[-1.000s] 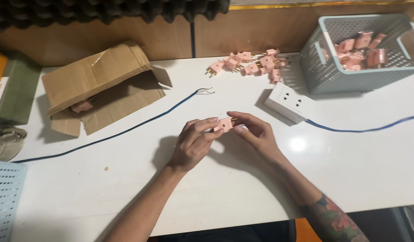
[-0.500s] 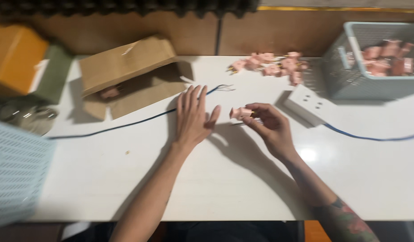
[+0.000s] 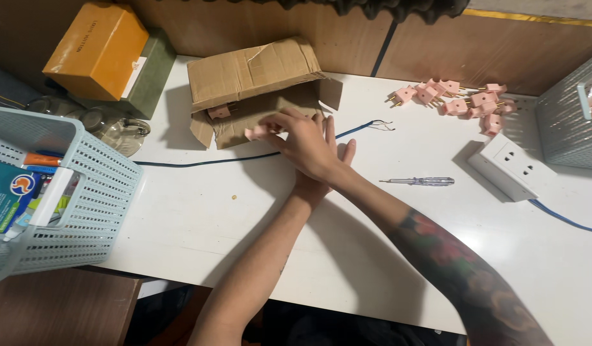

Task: The person assembles a power plug by inserting the internal metal components and wires into the plastic housing and securing the pieces with a screwdriver.

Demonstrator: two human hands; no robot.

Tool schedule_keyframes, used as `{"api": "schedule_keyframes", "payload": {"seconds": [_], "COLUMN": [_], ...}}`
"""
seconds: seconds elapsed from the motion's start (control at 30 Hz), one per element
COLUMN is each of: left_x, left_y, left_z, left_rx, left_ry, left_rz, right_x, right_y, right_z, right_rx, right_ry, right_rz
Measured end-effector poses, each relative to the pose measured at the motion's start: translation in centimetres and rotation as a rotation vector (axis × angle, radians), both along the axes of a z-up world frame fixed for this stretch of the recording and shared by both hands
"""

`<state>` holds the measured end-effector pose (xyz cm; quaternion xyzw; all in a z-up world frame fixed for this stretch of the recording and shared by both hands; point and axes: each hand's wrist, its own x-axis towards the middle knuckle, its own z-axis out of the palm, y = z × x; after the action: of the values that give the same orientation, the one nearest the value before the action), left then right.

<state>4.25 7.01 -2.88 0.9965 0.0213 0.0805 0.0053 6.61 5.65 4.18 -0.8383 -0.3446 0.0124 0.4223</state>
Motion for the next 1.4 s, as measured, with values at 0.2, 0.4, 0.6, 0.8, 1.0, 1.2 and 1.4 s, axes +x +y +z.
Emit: {"api": "schedule_keyframes", "payload": {"seconds": [0.2,0.4,0.6,0.8,1.0,1.2,1.4], "left_x": [1.3,1.5,2.0,2.0,1.6,1.4,-0.4], "left_y": [-1.3,-1.0,-1.1,-1.2,-0.1,0.3,-3.8], "left_z": [-1.2,-1.7,-3.0,-3.3,-5.1,-2.2,2.0], "left_rx": [-0.256,-0.223,-0.225,-0.286,-0.277,-0.261,-0.323], "left_ry": [0.034,0.073,0.088,0.021,-0.347,0.008,-0.129], "left_rz": [0.12,0.104,0.093,0.04,-0.042,-0.014,0.275], "right_x": [1.6,3.8,5.5,3.3,1.7,-1.7,-5.1], "right_y": [7.2,10.0,11.1,11.3,10.6,4.0,-5.2], "right_z": [0.4,-2.7,-5.9,-1.5,-0.5,-2.5,-3.4], "right_rx": [-0.133,-0.206,-0.266,-0.264,-0.307,-0.113,0.138], "right_ry": [0.076,-0.015,-0.163,-0.234,-0.321,-0.51,-0.703], "right_rz": [0.014,-0.038,-0.041,-0.065,-0.032,0.001,0.15]}}
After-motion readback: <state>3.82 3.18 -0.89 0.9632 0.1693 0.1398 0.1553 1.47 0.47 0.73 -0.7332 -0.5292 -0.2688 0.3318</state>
